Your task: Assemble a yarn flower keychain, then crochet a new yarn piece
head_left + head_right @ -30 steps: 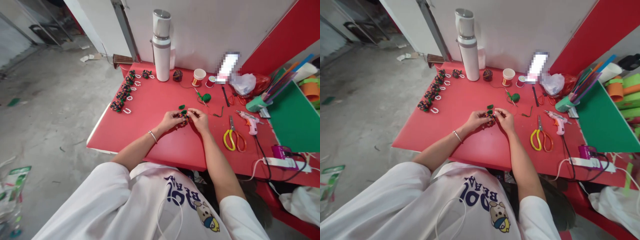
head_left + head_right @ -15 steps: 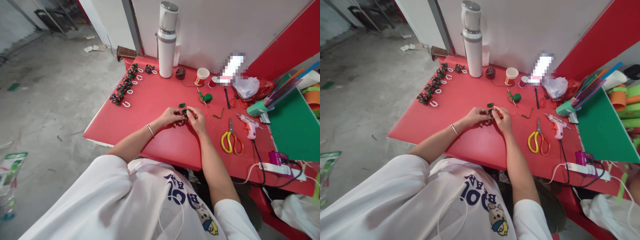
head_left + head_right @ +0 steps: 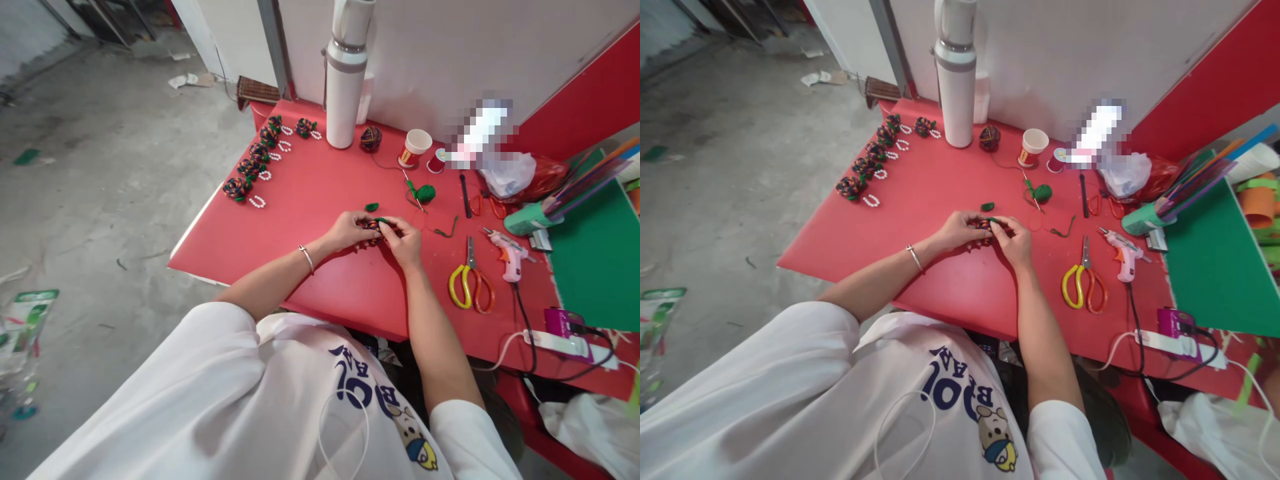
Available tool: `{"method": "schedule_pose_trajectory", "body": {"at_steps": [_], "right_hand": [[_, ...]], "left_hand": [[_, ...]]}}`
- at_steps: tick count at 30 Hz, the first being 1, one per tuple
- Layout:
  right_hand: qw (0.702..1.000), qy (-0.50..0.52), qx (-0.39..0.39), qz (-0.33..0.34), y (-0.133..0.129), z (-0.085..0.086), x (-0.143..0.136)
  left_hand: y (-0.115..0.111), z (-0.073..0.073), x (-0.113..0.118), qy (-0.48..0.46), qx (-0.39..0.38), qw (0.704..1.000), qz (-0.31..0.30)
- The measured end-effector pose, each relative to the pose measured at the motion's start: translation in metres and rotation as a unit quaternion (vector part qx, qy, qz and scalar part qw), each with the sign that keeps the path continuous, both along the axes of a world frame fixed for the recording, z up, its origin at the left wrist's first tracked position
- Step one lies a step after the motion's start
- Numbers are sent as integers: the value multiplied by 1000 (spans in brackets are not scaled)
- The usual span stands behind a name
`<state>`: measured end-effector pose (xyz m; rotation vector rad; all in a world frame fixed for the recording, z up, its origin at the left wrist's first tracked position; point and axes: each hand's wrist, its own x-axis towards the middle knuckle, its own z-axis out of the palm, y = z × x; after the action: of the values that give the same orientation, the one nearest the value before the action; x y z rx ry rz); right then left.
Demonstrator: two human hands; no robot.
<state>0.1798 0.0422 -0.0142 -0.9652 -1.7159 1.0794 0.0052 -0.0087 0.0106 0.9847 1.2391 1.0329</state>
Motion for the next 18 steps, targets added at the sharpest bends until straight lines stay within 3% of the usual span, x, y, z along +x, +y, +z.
{"method": "schedule_pose_trajectory", "body": {"at_steps": [11, 18], "right_hand": [[999, 20, -28, -3, 1, -2, 1], [995, 36, -91, -14, 4, -4, 5]], "left_hand": [[0, -1, -1, 8, 17, 1000, -21], [-1, -3, 2, -6, 17, 1000, 22]]}}
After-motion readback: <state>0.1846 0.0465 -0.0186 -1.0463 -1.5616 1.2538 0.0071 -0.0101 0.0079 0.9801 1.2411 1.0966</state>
